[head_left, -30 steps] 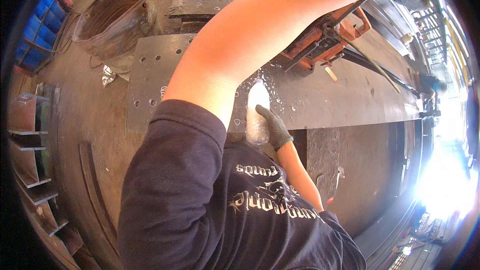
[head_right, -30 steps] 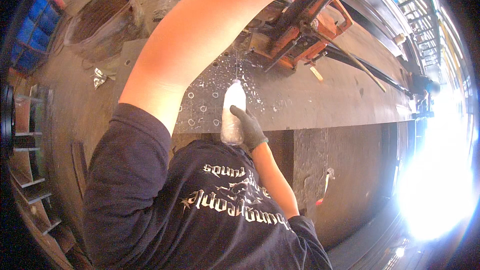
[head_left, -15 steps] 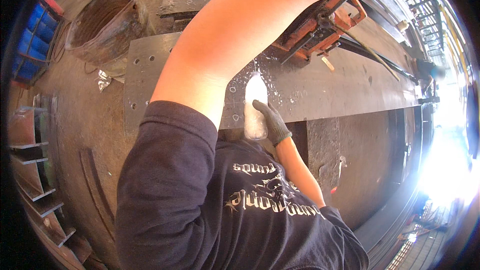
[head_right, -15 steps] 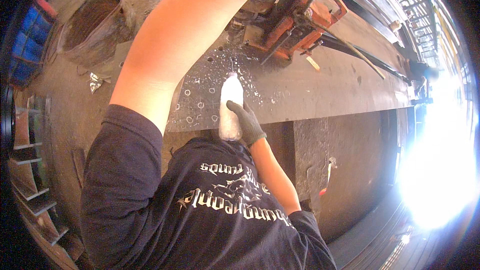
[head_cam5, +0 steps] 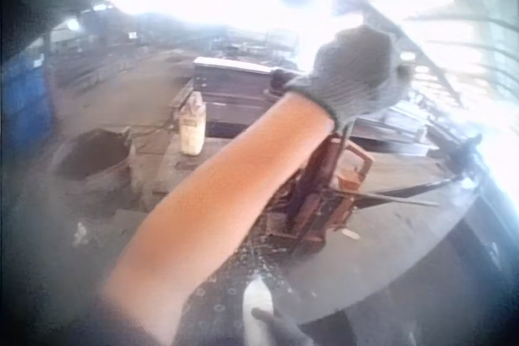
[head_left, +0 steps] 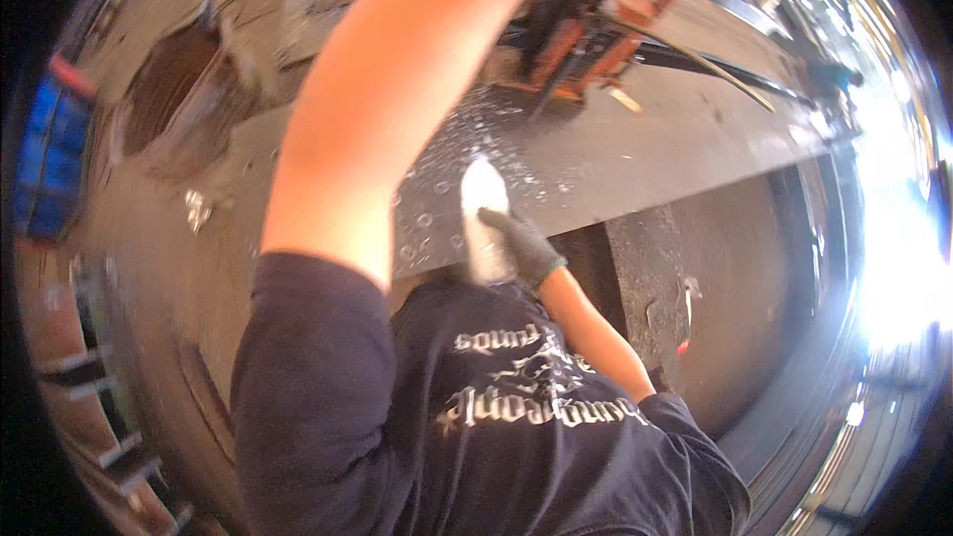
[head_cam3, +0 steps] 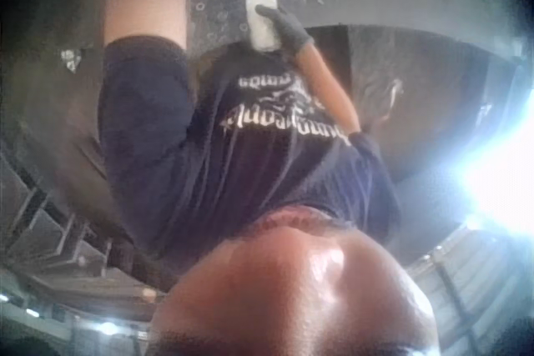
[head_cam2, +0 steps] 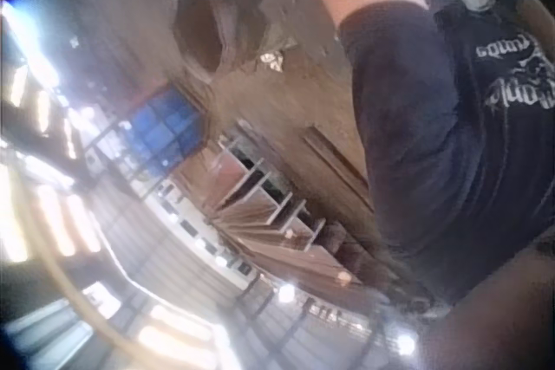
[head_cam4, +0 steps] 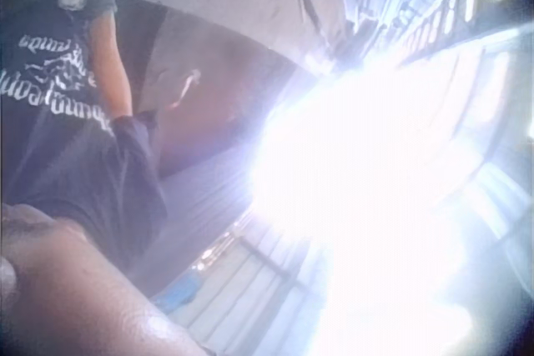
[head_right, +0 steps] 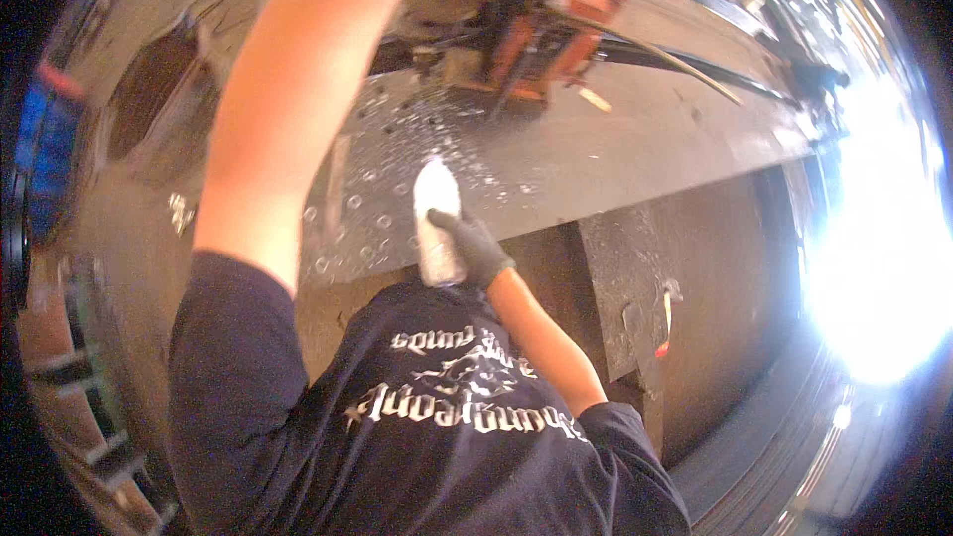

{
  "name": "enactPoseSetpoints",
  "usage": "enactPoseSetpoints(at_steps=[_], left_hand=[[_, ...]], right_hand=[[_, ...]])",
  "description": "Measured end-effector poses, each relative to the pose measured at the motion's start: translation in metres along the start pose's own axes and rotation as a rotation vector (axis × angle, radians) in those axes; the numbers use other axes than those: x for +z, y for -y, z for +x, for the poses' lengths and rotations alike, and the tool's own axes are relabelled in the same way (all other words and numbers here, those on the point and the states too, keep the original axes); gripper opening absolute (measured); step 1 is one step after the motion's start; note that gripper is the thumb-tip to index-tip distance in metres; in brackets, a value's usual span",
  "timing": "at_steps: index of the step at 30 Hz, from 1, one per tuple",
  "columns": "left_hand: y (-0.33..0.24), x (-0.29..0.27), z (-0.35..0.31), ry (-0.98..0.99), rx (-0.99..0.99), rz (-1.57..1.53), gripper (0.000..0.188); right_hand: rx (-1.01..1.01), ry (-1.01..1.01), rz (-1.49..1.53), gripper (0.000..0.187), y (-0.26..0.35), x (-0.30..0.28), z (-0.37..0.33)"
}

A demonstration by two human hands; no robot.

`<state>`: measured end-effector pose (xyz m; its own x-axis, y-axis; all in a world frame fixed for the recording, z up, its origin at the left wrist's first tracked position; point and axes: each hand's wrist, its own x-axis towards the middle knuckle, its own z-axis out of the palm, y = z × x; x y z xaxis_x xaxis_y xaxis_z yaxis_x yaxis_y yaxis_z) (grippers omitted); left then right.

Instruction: The person operates a portable drill press on a large metal plate, applying liquid from a bottle to the drill site and repositioning the machine to drill multiple holes. The person also uses a small wooden stick to clear debris from the holes.

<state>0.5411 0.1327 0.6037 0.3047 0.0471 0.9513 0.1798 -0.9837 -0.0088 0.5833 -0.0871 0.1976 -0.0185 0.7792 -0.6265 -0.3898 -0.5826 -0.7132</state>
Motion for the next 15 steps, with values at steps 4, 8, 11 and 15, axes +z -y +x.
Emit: enactPoseSetpoints(at_steps=[4,8,11,15], left_hand=[[0.011,-0.011,0.005,0.118,-0.024,-0.003,0.054],[-0.012,-0.008,-0.002,0.144,-0.049,0.015,0.055],[-0.03,-0.005,-0.007,-0.086,0.033,0.088,0.048],[-0.012,-0.008,-0.011,0.083,-0.183,0.059,0.036]], right_hand=[[-0.029,-0.011,-0.088,0.054,-0.009,0.007,0.016],[-0.175,-0.068,-0.229,0.071,-0.003,-0.002,0.009],[-0.167,-0.058,-0.274,0.072,0.001,-0.002,0.008],[-0.176,-0.059,-0.336,0.072,-0.013,-0.013,0.025]])
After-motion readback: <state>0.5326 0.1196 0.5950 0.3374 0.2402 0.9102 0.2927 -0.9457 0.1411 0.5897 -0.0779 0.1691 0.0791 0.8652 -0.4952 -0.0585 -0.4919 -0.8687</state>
